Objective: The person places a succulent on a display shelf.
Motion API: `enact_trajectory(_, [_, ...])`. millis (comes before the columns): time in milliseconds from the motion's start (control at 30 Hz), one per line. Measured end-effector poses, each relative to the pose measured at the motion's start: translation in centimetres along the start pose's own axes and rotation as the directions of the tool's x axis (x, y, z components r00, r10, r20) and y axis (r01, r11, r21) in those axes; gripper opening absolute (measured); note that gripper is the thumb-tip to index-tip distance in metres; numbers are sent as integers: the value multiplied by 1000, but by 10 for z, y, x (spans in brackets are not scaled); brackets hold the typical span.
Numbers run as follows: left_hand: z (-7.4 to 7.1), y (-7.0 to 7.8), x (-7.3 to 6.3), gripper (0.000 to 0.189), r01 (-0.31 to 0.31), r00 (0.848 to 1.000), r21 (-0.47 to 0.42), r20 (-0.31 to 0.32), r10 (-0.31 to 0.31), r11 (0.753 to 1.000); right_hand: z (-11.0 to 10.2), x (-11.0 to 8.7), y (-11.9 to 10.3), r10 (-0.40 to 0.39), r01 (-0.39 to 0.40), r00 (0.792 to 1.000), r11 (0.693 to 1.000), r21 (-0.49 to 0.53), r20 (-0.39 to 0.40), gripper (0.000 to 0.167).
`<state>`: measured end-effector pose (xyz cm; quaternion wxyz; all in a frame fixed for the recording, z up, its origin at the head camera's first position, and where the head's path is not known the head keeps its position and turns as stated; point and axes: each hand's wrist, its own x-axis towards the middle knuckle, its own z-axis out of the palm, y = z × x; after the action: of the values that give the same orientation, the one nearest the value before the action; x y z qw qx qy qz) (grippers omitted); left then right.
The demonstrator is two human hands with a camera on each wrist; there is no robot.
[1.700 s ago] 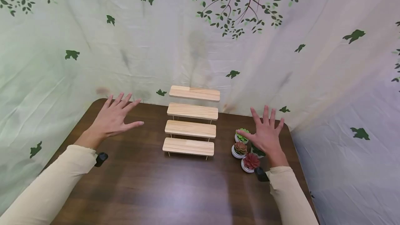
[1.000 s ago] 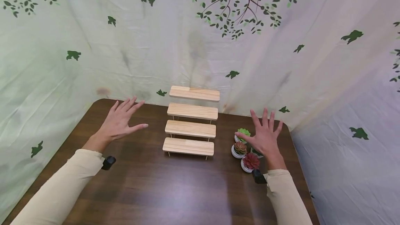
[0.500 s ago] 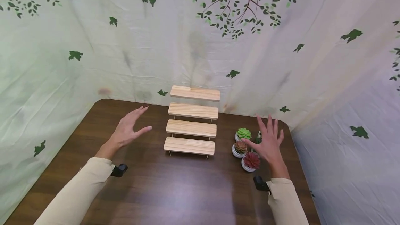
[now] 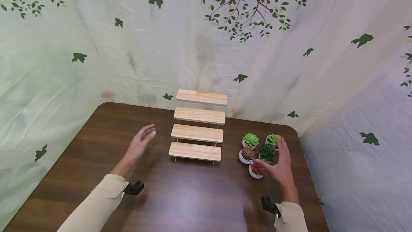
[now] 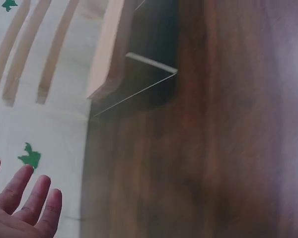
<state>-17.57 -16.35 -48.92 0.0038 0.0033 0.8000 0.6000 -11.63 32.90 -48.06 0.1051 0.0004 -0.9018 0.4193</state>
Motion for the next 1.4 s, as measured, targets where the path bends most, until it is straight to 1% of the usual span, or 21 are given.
enact_trajectory(100, [8, -7, -3, 48, 36, 999, -55, -22, -37, 998, 4, -8, 5, 21, -20, 999, 999, 34, -40, 106])
enact_trajectory(167, [12, -11, -5, 47, 71, 997, -128, -21, -74, 989, 7, -14, 8, 37, -34, 997, 998, 51, -72, 105])
enact_trajectory(233, [16, -15, -8, 48, 120, 992, -209, -11, -125, 971, 11, -19, 10, 56, -48, 992, 996, 74, -115, 102])
enact_trajectory(300, [20, -19, -11, 49, 170, 985, -289, 8, -175, 942, 16, -24, 12, 89, -69, 982, 990, 124, -165, 99])
enact_trajectory(367, [23, -23, -14, 50, 209, 977, -342, 27, -213, 916, 22, -31, 13, 132, -91, 966, 978, 186, -221, 95])
enact_trajectory(433, [27, -27, -16, 50, 231, 971, -388, 40, -234, 892, 28, -39, 14, 175, -110, 944, 966, 233, -279, 91])
enact_trajectory(533, [33, -33, -18, 51, 248, 966, -434, 50, -252, 866, 39, -50, 19, 215, -120, 909, 955, 270, -356, 87])
enact_trajectory(633, [38, -37, -20, 51, 260, 962, -464, 52, -267, 847, 48, -57, 24, 233, -119, 888, 949, 292, -396, 85])
enact_trajectory(733, [43, -42, -22, 49, 274, 959, -476, 63, -278, 836, 56, -61, 29, 258, -126, 881, 935, 330, -396, 83])
enact_trajectory(900, [53, -52, -26, 47, 296, 952, -501, 85, -294, 813, 64, -67, 39, 322, -176, 877, 906, 385, -357, 83])
enact_trajectory(933, [55, -54, -27, 47, 298, 952, -502, 89, -294, 812, 65, -68, 40, 330, -182, 878, 901, 394, -347, 83])
enact_trajectory(1000, [58, -57, -28, 46, 311, 946, -506, 86, -311, 805, 69, -69, 41, 350, -202, 880, 888, 413, -322, 85])
enact_trajectory(1100, [62, -60, -29, 44, 330, 936, -523, 75, -343, 786, 75, -70, 46, 369, -225, 887, 870, 439, -277, 86])
enact_trajectory(1133, [63, -60, -28, 44, 331, 935, -526, 74, -346, 783, 76, -69, 47, 373, -229, 889, 865, 447, -267, 86])
enact_trajectory(1200, [66, -61, -27, 44, 337, 931, -547, 75, -356, 766, 78, -69, 51, 386, -243, 888, 855, 459, -250, 86])
enact_trajectory(1233, [68, -61, -27, 44, 338, 931, -559, 77, -358, 757, 79, -68, 52, 390, -248, 888, 851, 462, -244, 86])
enact_trajectory(1300, [70, -62, -26, 45, 336, 932, -565, 86, -351, 753, 80, -68, 54, 394, -258, 889, 851, 457, -233, 86])
enact_trajectory(1400, [72, -64, -26, 42, 341, 927, -585, 82, -365, 736, 82, -66, 55, 392, -270, 896, 853, 447, -206, 85])
